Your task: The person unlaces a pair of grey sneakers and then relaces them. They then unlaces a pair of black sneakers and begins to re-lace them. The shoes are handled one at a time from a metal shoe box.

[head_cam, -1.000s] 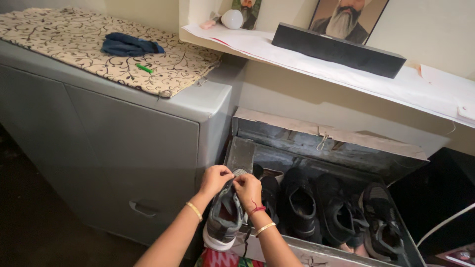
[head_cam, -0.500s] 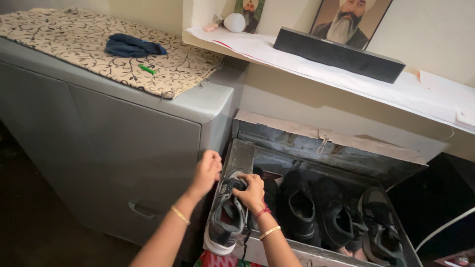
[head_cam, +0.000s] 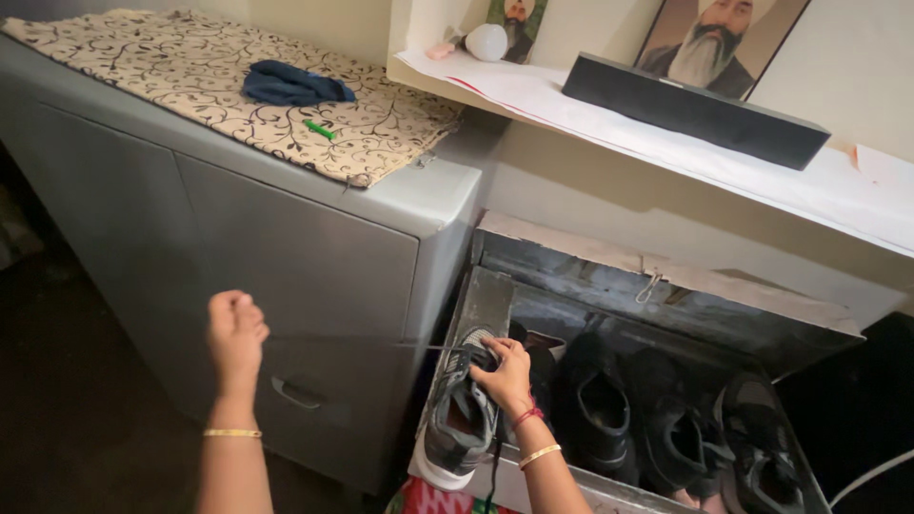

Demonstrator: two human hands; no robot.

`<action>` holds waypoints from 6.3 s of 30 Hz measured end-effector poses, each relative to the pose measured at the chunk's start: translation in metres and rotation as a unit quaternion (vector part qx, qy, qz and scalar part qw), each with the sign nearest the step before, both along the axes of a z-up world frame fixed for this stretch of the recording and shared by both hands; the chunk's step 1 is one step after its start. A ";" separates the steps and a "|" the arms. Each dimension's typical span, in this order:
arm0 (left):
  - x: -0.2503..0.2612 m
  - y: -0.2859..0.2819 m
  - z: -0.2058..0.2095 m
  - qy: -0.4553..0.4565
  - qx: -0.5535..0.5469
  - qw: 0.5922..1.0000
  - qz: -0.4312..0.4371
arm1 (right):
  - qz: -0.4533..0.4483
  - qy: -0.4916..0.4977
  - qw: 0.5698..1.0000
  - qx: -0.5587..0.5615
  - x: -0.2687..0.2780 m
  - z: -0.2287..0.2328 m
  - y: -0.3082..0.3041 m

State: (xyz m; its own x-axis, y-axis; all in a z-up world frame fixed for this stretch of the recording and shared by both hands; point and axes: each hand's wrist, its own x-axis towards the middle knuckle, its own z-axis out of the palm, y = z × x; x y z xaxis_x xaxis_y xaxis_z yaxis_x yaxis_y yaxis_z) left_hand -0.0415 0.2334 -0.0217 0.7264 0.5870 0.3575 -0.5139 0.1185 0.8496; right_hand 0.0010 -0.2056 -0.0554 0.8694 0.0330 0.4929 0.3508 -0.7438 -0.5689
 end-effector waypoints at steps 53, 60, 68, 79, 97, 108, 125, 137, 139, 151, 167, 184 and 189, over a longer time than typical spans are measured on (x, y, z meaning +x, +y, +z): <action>-0.009 -0.182 -0.015 0.186 0.598 0.779 0.029 | -0.073 0.028 0.996 0.040 -0.094 0.090 -0.009; -0.019 -0.175 0.001 0.158 0.558 0.814 -0.037 | -0.009 0.049 0.999 0.004 -0.092 0.095 -0.011; -0.018 -0.236 0.037 0.058 0.332 0.910 -0.242 | 0.027 0.052 0.990 -0.129 -0.048 0.083 0.000; 0.008 -0.288 0.010 0.056 0.403 0.908 -0.099 | 0.114 0.235 0.936 0.236 -0.007 0.026 -0.045; -0.003 -0.293 0.009 0.040 0.407 0.912 -0.028 | 0.214 0.325 0.826 0.408 -0.002 0.006 -0.062; 0.003 -0.294 0.007 0.077 0.404 0.911 -0.019 | 0.202 0.359 0.785 0.463 -0.010 0.017 -0.056; -0.008 -0.291 0.021 0.093 0.394 0.913 -0.051 | 0.166 0.319 0.803 0.475 -0.010 0.006 -0.051; -0.003 -0.297 0.023 0.060 0.435 0.897 -0.043 | 0.095 0.221 0.904 0.353 -0.015 0.015 -0.038; -0.002 -0.297 0.022 0.046 0.436 0.897 -0.048 | 0.074 0.248 0.882 0.394 -0.023 0.024 -0.039; -0.015 -0.283 0.042 0.010 0.502 0.862 -0.069 | 0.135 0.301 0.808 0.489 0.008 -0.013 -0.053; 0.009 -0.268 0.021 0.002 0.513 0.850 -0.120 | 0.112 0.016 0.712 0.693 -0.090 0.008 -0.289; 0.009 -0.264 0.022 -0.013 0.529 0.836 -0.147 | -0.049 0.364 0.883 0.292 -0.171 0.056 -0.268; 0.009 -0.262 0.014 -0.026 0.493 0.856 -0.153 | 0.143 0.327 0.933 0.053 -0.129 0.071 -0.171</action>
